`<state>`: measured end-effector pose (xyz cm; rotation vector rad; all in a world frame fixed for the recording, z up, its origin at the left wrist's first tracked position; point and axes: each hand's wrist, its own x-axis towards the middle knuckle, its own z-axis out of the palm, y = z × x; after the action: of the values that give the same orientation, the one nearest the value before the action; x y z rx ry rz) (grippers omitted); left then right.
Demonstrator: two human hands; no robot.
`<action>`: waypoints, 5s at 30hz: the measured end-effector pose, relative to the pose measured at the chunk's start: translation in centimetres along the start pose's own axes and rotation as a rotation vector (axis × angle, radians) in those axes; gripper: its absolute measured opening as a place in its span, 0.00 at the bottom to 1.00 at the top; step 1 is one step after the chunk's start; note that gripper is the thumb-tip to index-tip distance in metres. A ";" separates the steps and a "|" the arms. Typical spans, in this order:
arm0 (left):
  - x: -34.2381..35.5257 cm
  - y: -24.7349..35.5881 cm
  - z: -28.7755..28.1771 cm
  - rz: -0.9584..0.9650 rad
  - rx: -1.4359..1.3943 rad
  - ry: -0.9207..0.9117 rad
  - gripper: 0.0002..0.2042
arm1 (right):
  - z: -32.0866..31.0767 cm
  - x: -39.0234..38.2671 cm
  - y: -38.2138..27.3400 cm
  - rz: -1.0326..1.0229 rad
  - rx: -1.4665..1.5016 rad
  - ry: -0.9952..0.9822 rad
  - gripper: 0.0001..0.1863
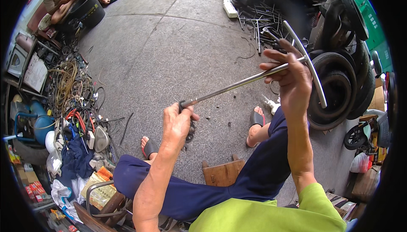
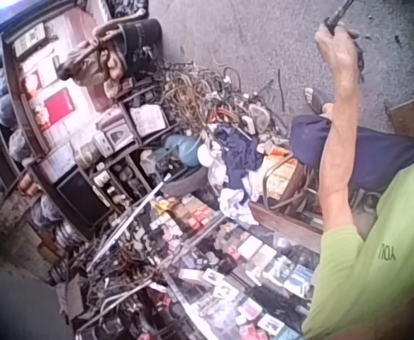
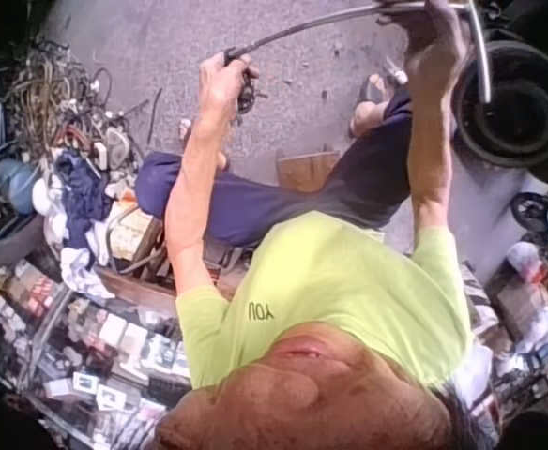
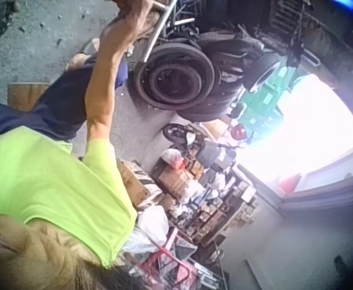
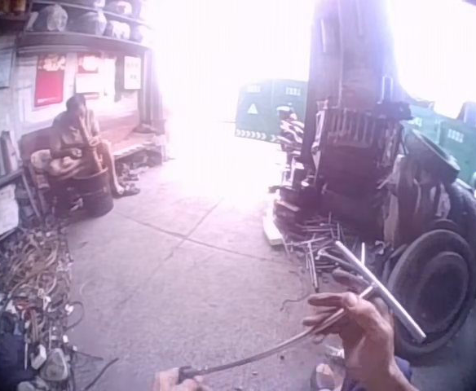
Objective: The person sits in a cluttered workshop and uses a T-handle wrench to tighten a bolt on a small mechanical component. They repeatedly adjust the component and apply torque with the wrench.
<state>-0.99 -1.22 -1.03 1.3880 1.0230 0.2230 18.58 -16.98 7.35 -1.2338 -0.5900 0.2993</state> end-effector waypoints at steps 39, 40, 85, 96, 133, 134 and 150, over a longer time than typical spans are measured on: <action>-2.7 3.1 -8.4 0.453 0.832 0.575 0.05 | -3.0 -6.4 3.5 -0.762 -0.818 -0.819 0.25; -2.8 3.1 -8.4 0.454 0.822 0.579 0.05 | -2.9 -6.4 3.6 -0.736 -0.801 -0.820 0.25; -4.4 3.2 -1.1 0.582 0.209 0.282 0.09 | -3.8 1.0 2.4 -0.008 0.149 0.473 0.19; -3.6 1.4 -0.6 0.362 0.084 0.243 0.07 | -2.4 2.1 3.1 0.023 0.213 0.498 0.21; -2.4 3.6 -9.0 0.299 0.353 0.437 0.08 | -5.0 0.3 1.5 -0.345 -0.693 0.108 0.16; -2.8 4.1 -9.1 0.268 0.335 0.450 0.09 | -4.3 0.4 1.5 -0.357 -0.762 0.058 0.17; -3.6 4.0 -6.9 0.320 -0.471 -0.007 0.13 | -0.8 -7.3 7.4 0.011 -1.697 -1.254 0.04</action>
<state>-6.25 2.14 5.14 1.1083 0.6791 0.6524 13.78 -19.03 -1.71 -2.6159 -2.1873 0.6143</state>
